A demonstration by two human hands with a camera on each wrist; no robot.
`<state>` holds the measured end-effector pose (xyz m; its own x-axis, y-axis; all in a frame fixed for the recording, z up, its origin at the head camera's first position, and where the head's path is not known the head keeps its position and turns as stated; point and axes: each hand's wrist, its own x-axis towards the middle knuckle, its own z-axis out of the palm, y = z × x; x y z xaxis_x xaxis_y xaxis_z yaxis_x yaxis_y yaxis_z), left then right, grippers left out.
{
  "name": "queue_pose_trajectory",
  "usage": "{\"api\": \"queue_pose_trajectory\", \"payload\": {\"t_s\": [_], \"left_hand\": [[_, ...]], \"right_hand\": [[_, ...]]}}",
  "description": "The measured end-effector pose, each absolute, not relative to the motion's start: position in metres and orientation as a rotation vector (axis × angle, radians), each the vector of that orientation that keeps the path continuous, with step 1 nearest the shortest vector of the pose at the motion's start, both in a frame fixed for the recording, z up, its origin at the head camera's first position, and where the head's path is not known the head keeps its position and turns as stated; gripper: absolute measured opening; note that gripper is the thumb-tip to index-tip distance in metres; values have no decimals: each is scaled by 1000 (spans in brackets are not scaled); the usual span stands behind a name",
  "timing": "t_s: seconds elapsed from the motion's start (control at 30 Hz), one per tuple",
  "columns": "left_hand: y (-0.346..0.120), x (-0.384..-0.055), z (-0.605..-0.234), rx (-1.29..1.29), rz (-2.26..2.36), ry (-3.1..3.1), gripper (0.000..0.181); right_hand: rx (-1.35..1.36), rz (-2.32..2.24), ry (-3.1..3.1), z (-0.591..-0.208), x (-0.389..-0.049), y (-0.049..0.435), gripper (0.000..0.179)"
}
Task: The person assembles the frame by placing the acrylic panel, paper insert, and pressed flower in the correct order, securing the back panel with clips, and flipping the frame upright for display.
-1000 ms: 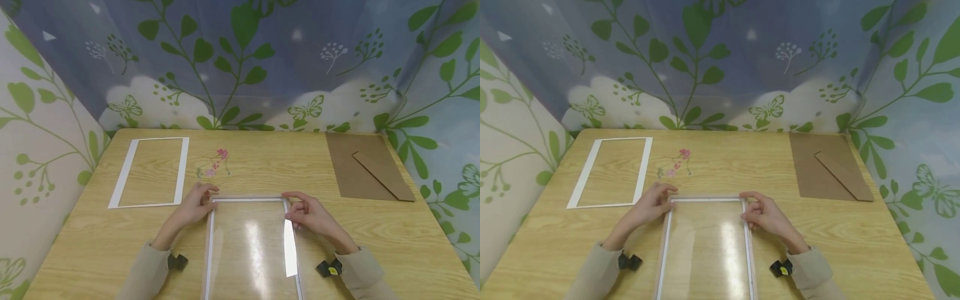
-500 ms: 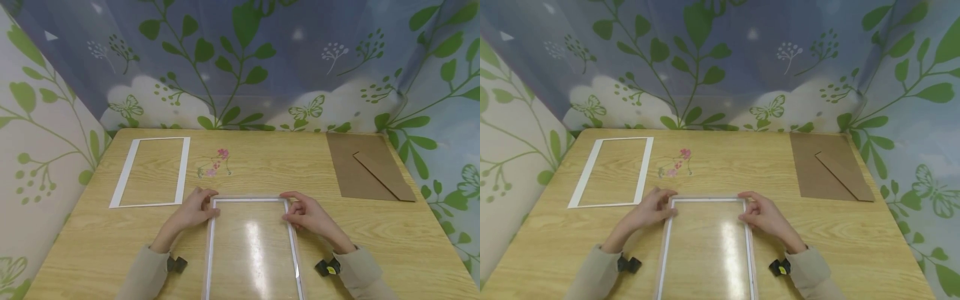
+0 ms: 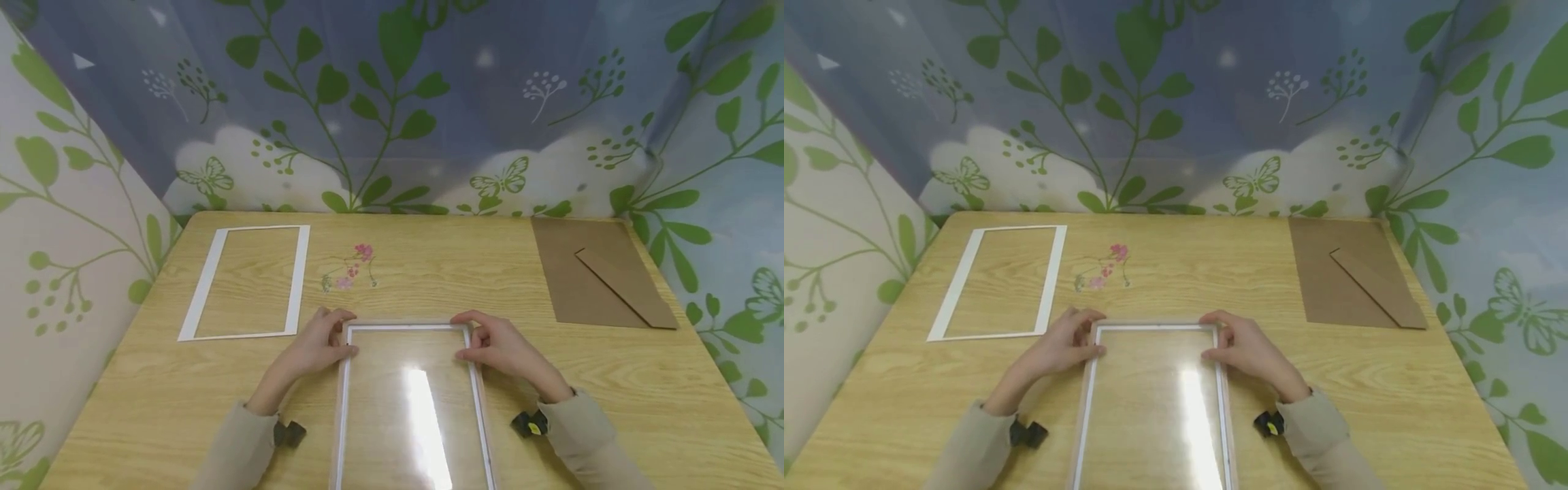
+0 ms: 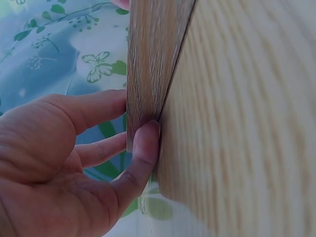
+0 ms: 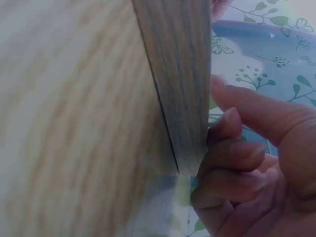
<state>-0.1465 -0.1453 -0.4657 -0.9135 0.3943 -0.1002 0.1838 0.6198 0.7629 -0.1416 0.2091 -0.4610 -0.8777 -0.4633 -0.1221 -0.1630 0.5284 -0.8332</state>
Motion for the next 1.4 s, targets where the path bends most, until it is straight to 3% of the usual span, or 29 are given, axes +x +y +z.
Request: {"api": "queue_pose_trajectory", "payload": {"t_s": [0.3, 0.53, 0.7, 0.87, 1.4], "left_hand": [[-141, -133, -463, 574, 1090, 2664, 67], [-140, -106, -450, 680, 793, 2703, 88], [-139, -91, -441, 757, 591, 2647, 103], [-137, -84, -440, 745, 536, 2595, 114], [-133, -102, -447, 750, 629, 2572, 112]], "right_hand": [[-688, -1104, 2672, -461, -135, 214, 67], [-967, -852, 2584, -460, -116, 221, 102], [-989, -812, 2489, -462, -109, 222, 119], [-919, -787, 2454, -459, -108, 220, 122], [-857, -846, 2378, -462, -132, 227, 120]]}}
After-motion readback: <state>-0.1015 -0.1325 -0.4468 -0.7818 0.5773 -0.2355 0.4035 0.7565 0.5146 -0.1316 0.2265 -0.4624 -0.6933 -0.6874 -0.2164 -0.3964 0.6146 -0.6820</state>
